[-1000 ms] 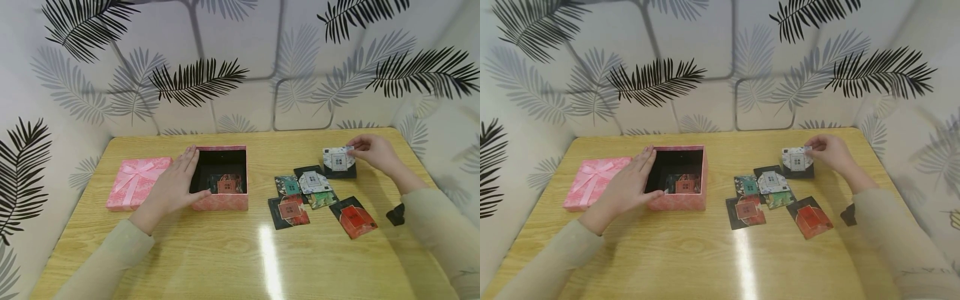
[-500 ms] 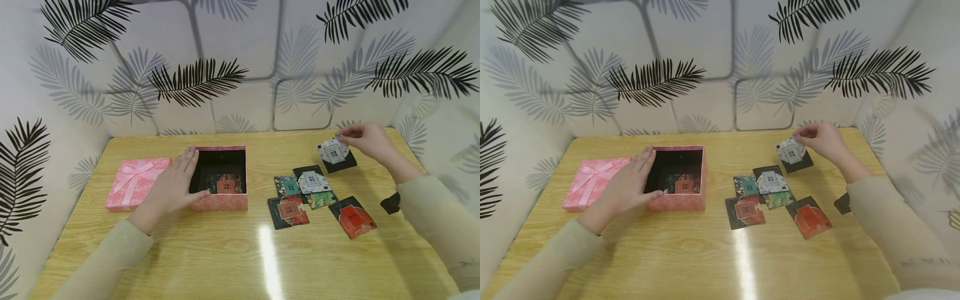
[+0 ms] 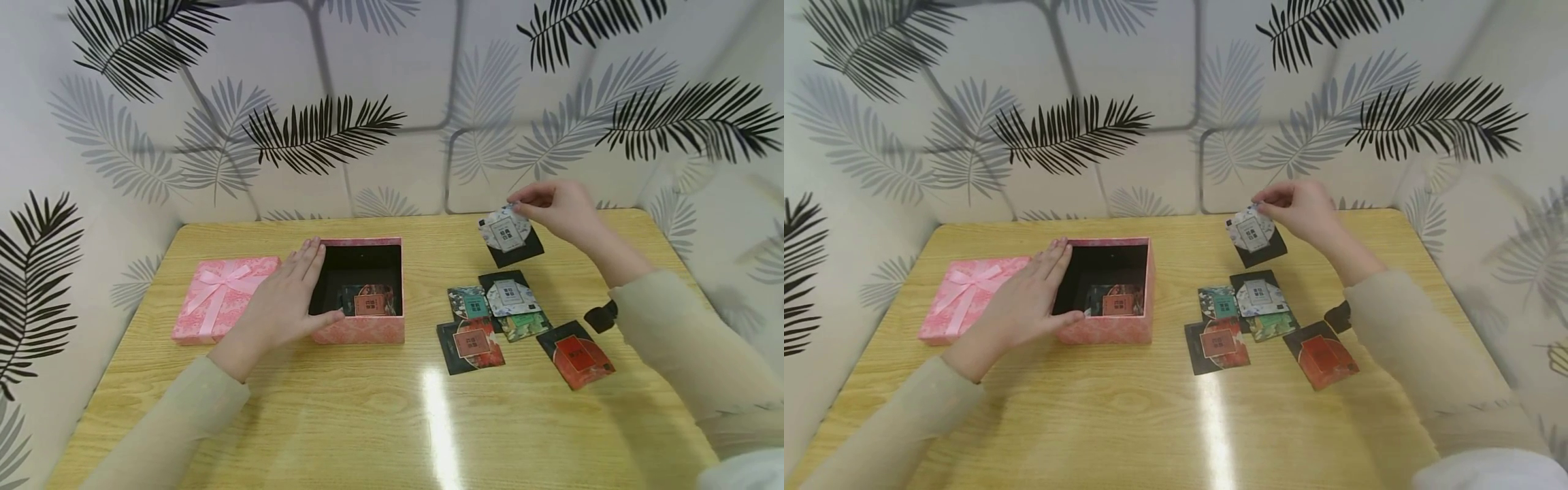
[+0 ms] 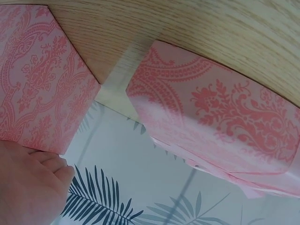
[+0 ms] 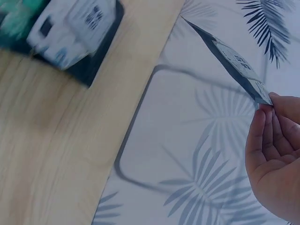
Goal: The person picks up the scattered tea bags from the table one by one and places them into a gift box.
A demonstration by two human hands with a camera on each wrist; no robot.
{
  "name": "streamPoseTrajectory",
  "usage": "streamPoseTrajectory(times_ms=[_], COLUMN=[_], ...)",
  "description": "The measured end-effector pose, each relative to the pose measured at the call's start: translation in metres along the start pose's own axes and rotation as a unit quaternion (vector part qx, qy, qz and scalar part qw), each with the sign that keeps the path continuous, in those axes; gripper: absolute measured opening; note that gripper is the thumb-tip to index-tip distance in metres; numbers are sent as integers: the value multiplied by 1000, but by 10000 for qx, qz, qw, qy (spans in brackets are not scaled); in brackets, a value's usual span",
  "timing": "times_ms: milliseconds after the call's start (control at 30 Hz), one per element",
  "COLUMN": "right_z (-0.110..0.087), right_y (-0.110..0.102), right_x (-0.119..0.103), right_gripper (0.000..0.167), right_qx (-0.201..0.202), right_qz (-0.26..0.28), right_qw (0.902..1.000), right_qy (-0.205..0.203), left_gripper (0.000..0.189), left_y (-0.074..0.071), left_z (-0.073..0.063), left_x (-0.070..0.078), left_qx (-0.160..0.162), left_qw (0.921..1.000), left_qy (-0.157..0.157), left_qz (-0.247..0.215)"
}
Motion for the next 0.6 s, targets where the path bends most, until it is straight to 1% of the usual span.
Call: streamPoseTrajectory(times_ms=[200, 467, 600], right_z=[3, 7, 7], right_y=[15, 38, 49], right_x=[-31, -68, -86], right_gripper=[22, 21, 20], right_qx=[28, -199, -265], right_qz=[223, 728, 932], right_qw=[9995, 9965, 9939], right_qy=[-242, -356, -518], left_gripper=[114, 114, 115], left_y=[1, 2, 1], left_z=[0, 1, 1], left_x=[-1, -1, -1], left_qx=[-40, -48, -69], left_qw=[10000, 10000, 10000], left_qy=[-8, -8, -19], left_qz=[-34, -55, -65])
Point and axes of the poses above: each hand's wrist, its own z-axis towards the middle knuckle, its own y-axis out of the palm, x = y × z, the point moved 7 cm from there along z, towards the middle knuckle, and after that the axes turned 11 degrees about y, right-handed, at the moved point
